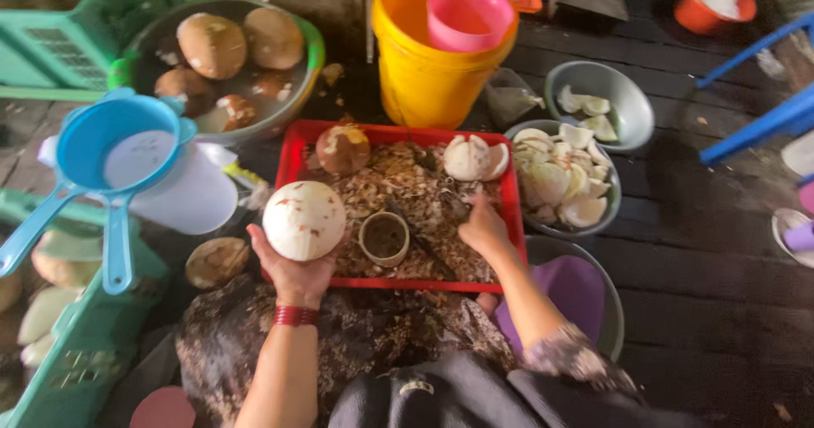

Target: The person sits on the floor and uses a knife to peel the husk from coconuts. They rotate each coconut while scraping away the outer layer, placing the peeled coconuts into a green basket and collecting the husk in a red tray.

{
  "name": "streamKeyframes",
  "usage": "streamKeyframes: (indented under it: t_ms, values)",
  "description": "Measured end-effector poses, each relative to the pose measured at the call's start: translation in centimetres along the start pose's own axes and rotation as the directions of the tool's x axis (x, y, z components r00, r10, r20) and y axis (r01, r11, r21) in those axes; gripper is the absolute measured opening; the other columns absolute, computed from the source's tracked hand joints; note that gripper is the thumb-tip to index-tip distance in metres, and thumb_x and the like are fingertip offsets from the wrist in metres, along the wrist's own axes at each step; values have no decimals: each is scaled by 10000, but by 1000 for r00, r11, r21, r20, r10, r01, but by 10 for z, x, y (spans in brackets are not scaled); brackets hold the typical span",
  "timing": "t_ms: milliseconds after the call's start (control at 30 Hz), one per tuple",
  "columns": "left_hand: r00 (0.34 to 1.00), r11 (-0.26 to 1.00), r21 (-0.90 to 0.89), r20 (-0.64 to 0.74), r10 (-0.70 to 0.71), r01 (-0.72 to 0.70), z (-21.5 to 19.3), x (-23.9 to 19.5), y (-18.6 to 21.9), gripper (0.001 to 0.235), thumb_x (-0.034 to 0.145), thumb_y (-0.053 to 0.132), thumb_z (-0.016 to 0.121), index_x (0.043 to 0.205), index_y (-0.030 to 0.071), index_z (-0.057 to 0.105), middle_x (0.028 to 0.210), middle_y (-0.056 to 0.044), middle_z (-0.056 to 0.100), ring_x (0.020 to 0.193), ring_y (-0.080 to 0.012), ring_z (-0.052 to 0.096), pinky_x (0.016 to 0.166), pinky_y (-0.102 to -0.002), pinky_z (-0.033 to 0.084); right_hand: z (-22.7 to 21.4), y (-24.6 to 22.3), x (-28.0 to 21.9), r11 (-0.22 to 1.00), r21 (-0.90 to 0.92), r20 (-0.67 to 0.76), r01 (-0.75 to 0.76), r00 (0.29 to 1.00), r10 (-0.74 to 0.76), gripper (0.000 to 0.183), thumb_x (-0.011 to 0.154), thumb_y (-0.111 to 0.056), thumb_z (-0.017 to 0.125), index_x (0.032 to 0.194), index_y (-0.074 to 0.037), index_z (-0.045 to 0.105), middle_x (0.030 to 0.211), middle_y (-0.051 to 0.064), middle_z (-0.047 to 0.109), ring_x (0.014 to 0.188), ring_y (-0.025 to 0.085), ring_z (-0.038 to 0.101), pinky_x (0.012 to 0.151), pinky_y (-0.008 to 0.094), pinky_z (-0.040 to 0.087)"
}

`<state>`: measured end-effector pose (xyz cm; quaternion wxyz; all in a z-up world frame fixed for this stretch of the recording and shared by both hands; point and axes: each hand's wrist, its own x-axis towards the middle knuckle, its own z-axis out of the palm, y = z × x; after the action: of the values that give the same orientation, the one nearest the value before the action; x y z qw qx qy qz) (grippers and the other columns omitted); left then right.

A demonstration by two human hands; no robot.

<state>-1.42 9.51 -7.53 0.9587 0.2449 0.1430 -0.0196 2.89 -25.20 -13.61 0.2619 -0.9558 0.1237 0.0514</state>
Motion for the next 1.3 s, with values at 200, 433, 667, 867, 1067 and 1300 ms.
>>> streamKeyframes:
  t_ms: [200,433,667,867,1067,1300]
  values:
    - [1000,1000,-11,4,2,-2,-3,0,-2,902,792,855,422,1461,255,501,1451,-73,584,1308,-383,574,944,-631,523,-35,-8,-51,965,-87,151,-246,955,257,871,868,-148,639,1636,-244,239,1188,268,700,1035,427,707,901,502,532]
    - [1000,1000,-4,-10,-27,27,0,-3,-5,905,785,848,423,1460,250,501,1456,-78,589,1320,-382,578,999,-630,515,-40,-17,-96,793,608,75,-22,997,-31,755,897,-265,725,1562,-123,397,851,111,576,606,196,513,500,339,414]
    - [1000,990,-138,-25,-12,9,-10,3,-11,786,854,787,448,1394,233,586,1378,-29,653,1291,-326,595,1075,-592,459,-36,-59,-101,690,711,117,-136,990,74,905,843,-158,680,1599,-234,189,673,19,511,410,96,436,323,271,348]
    - [998,991,-121,27,-58,61,-14,8,-9,655,933,638,450,1407,205,576,1400,-32,639,1292,-311,600,1079,-575,466,-59,-81,-110,556,804,-84,213,965,-248,912,907,-194,610,1616,-266,41,692,54,558,417,98,495,321,267,471]
    - [992,996,-80,123,-27,37,-14,7,-14,691,957,644,458,1413,137,569,1410,-87,629,1300,-327,595,1092,-559,472,-64,-104,-124,611,784,81,108,958,-273,770,935,-295,507,1640,-168,225,664,55,539,440,96,496,334,236,460]
    - [994,993,-101,88,-58,67,-9,7,-15,736,938,688,435,1431,153,542,1416,-89,617,1294,-330,590,1077,-567,470,-60,-112,-122,716,692,197,88,932,-305,592,1020,-419,545,1490,-58,553,673,34,560,496,99,535,399,261,492]
